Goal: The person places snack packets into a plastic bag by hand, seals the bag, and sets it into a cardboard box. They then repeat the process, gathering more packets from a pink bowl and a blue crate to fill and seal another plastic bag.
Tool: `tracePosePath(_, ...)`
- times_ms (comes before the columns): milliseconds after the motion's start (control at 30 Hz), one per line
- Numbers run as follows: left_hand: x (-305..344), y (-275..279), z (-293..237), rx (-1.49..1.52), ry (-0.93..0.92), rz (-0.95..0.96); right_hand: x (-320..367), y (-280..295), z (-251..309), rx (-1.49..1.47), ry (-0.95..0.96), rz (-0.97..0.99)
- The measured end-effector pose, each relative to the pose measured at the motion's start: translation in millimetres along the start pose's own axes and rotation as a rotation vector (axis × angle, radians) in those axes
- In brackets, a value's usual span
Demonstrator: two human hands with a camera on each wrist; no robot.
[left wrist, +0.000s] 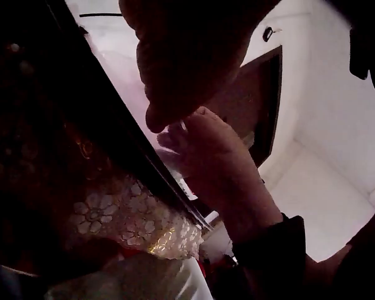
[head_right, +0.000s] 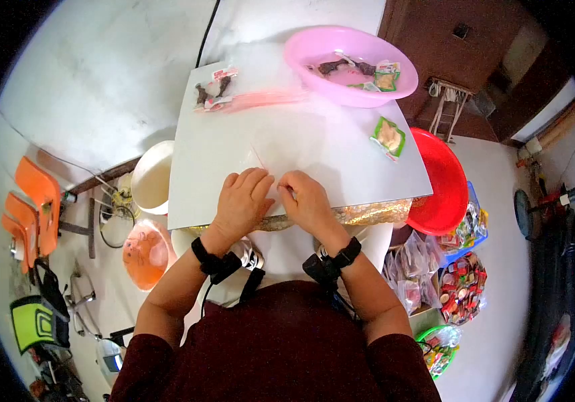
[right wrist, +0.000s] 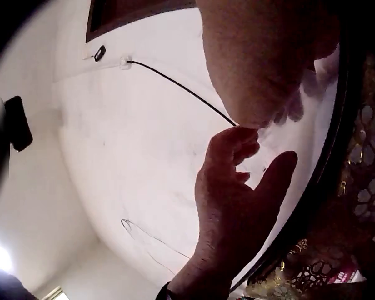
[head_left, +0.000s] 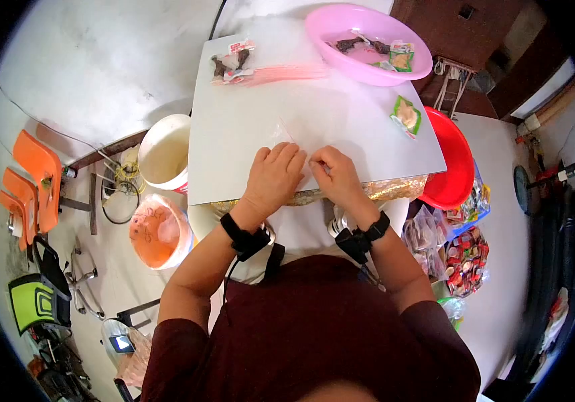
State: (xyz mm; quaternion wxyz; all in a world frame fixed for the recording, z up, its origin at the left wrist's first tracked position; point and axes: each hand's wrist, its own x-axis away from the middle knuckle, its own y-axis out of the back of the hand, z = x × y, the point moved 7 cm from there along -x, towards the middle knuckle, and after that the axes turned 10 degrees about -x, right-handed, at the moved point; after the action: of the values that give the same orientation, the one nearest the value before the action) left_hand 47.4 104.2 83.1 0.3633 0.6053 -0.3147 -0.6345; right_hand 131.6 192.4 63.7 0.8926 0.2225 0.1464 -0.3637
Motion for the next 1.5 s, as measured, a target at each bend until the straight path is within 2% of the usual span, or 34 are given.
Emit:
tracePosePath(67,-3.3,1.8,2.3,-0.019,0.007,0.006,0.7,-0.2,-2.1,0.014,-0.014,0.04)
tracePosePath(167,-5.6,1.1,2.1,-0.107,-0.079,-0.013,1.3,1.2,-1.9,0.005,-0.042,0.064)
tracePosePath(267,-8.2,11.4,-1.0,-0.151,-0.15,-0.133,2.1,5.6,-5.8,-0.013,-0.058,0.016)
tracePosePath(367,-2.2,3.3,5.3,-0.146,-0.178,-0.019,2.4,9.6,-14.9,-0.074,-0.162,-0.019)
tracePosePath(400,-1.7,5.2,6.2,-0.14,-0.181,-0.035,2.8,10.6,-19.0,-0.101,-0.212,-0.023)
tracePosePath(500,-1.3,16.0,3.8,-0.153,-0.208,-0.096,2.3,13.1,-27.4,-0.158,-0.192,-0.088)
tracePosePath(567,2.7,23.1,-2.4,-0.206,-0.251,-0.148,0.5,19.8,-19.1,-0.137,-0.105,-0.193)
tracePosePath(667,8.1,15.0,-10.0,-0.209,-0.28,0.017,-4.1,25.8,-1.6,-0.009,0.076,-0.28)
tracePosePath(767,13.6,-1.7,-10.6,-0.259,-0.207,0.12,-4.7,25.4,16.9,0.172,0.208,-0.298)
tracePosePath(867,11.6,-3.0,-6.1,-0.129,-0.096,0.208,-0.2,19.9,23.7,0.265,0.242,-0.28)
tracePosePath(967,-5.9,33.9,5.5,0.053,0.167,-0.172,2.9,16.4,23.5,0.287,0.252,-0.268)
tracePosePath(1067,-16.6,18.4,7.5,0.011,0.16,-0.07,8.7,12.0,21.0,0.302,0.253,-0.231)
tracePosePath(1167,-12.6,-8.1,28.8,-0.11,0.259,0.006,13.0,13.1,14.5,0.315,0.239,-0.198)
tracePosePath(1367,1.0,-10.8,61.3,-0.076,0.432,0.088,16.7,24.0,2.5,0.271,0.195,-0.25)
tracePosePath(1500,-7.1,4.1,45.0,-0.088,0.352,0.068,14.5,19.4,5.3,0.269,0.209,-0.207)
